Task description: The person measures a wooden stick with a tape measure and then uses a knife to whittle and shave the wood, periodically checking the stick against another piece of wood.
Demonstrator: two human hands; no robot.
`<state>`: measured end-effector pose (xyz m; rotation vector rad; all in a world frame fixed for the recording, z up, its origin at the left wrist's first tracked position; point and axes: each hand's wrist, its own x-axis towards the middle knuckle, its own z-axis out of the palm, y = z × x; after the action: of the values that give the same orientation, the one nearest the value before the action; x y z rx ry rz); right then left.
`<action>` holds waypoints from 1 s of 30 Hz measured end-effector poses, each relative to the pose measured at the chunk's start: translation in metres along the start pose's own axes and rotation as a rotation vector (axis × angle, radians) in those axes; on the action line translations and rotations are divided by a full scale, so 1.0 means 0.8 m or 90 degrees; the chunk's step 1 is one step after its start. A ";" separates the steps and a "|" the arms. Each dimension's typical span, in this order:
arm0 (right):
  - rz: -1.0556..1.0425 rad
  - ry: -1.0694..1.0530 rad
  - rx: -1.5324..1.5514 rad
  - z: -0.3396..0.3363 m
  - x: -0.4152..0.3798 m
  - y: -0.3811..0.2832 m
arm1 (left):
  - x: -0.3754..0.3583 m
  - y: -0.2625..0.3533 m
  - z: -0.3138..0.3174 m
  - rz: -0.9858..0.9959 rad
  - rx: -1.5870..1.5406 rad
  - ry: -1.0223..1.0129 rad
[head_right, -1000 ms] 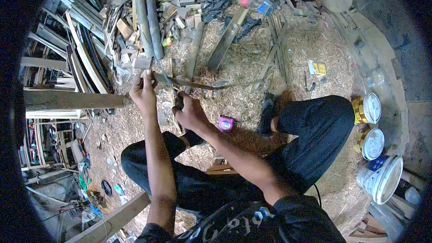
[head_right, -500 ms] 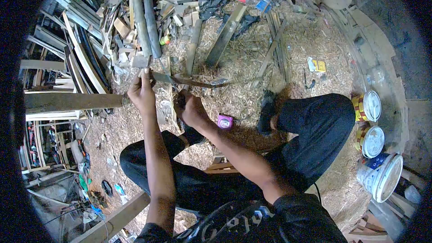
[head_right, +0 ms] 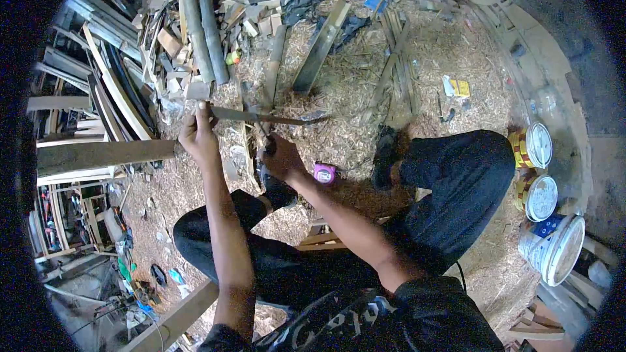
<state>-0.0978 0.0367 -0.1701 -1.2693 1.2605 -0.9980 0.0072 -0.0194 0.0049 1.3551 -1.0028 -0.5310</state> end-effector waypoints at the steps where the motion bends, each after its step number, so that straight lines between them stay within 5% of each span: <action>1: -0.004 0.020 0.063 0.003 0.003 -0.007 | -0.001 0.003 0.002 0.001 0.021 0.008; 6: 0.268 -0.070 -0.161 -0.054 -0.008 0.084 | 0.004 -0.002 -0.002 0.039 0.064 -0.018; 11: 0.190 -0.024 -0.105 -0.044 -0.005 0.018 | 0.005 0.000 0.013 0.049 0.063 -0.008; 14: -0.049 0.052 -0.097 -0.033 -0.001 0.007 | 0.011 -0.015 0.001 0.048 0.113 -0.013; 17: 0.145 -0.042 -0.046 -0.039 0.000 0.030 | 0.017 -0.017 -0.001 0.060 0.119 -0.011; 20: 0.273 -0.088 -0.159 -0.050 -0.003 0.175 | 0.016 -0.013 -0.009 0.022 0.057 0.013; 24: 0.303 -0.088 -0.186 -0.055 0.007 0.140 | 0.013 -0.015 -0.003 0.031 0.100 0.015; 30: 0.128 -0.022 -0.152 -0.041 0.005 0.092 | 0.015 -0.021 -0.003 0.017 0.060 0.026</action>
<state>-0.1391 0.0356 -0.2398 -1.3032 1.4808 -0.6942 0.0190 -0.0313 -0.0072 1.4281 -1.0213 -0.4395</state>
